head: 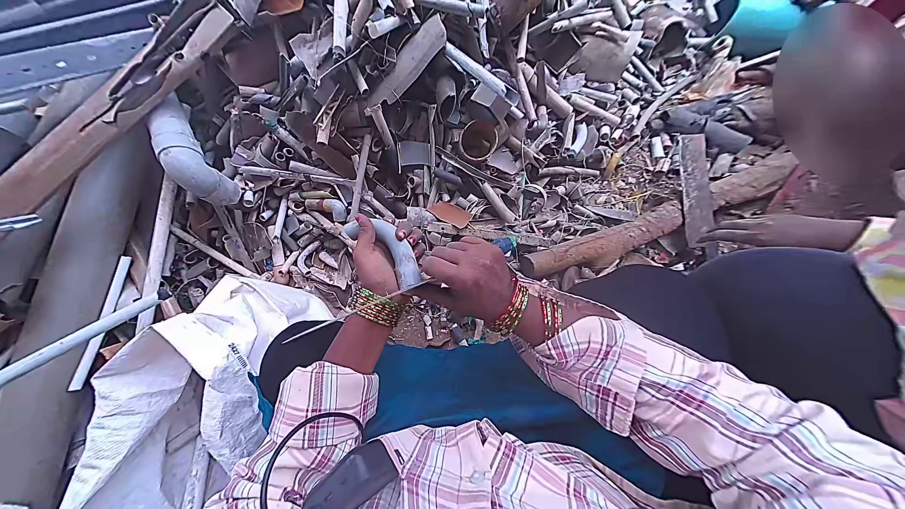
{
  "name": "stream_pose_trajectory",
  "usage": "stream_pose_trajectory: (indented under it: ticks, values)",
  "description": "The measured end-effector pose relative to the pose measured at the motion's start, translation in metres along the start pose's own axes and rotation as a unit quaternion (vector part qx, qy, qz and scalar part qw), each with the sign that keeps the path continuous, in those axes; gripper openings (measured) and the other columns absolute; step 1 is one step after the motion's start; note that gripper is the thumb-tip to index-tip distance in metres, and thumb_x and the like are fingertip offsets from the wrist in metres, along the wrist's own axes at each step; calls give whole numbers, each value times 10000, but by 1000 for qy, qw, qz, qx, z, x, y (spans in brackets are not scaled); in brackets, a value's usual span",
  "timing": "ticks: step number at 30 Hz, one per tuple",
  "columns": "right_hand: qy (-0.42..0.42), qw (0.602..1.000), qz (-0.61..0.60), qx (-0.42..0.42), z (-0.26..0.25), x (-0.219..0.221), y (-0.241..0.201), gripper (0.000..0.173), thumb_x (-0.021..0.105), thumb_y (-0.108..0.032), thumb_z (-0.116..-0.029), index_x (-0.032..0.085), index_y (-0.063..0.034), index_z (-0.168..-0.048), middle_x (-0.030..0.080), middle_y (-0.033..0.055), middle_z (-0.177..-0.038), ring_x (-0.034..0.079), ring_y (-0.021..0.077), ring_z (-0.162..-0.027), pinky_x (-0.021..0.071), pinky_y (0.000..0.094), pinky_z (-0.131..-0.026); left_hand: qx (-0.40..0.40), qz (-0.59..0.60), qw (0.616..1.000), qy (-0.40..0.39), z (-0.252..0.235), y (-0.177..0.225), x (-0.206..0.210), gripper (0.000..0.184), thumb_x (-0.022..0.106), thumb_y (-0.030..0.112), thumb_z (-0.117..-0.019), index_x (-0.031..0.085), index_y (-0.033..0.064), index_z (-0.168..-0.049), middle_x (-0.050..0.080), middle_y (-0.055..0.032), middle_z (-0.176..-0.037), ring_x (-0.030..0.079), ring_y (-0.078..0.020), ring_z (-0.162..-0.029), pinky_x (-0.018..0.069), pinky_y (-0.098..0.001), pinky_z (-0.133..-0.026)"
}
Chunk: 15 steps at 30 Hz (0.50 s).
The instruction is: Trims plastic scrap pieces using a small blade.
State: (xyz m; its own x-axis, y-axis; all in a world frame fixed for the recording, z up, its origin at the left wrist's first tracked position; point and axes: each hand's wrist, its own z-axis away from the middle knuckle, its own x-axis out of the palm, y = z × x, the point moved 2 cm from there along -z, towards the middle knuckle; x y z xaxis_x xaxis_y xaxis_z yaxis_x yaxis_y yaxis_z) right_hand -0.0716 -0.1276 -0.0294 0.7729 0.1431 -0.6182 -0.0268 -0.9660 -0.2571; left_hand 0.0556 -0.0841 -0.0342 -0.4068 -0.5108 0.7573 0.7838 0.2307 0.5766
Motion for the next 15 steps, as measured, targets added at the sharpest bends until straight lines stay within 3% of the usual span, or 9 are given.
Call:
stream_pose_trajectory:
  ticks: [5, 10, 15]
  values:
    - [-27, 999, -15, 26, -1, 0, 8, 431, 721, -489, -848, 670, -71, -761, 644, 77, -672, 643, 229, -605, 479, 373, -533, 5, 41, 999, 17, 1, -4, 7, 601, 135, 569, -1083, 511, 158, -858, 520, 32, -585, 559, -86, -495, 487, -220, -481]
    - [-56, 997, -53, 29, 3, 6, 9, 404, 684, -416, -915, 657, -57, -732, 648, 78, -642, 625, 229, -544, 453, 372, -475, -9, 25, 997, 72, -2, -5, 1, 601, 155, 577, -1080, 512, 165, -827, 508, 35, -581, 539, -81, -486, 455, -211, -462]
    - [-39, 998, -50, 9, 1, 4, 7, 402, 672, -396, -926, 628, -74, -689, 639, 67, -617, 613, 210, -523, 435, 350, -457, -10, -1, 998, 64, 2, 0, 1, 600, 137, 593, -1075, 501, 174, -844, 499, 35, -613, 538, -77, -516, 462, -207, -486]
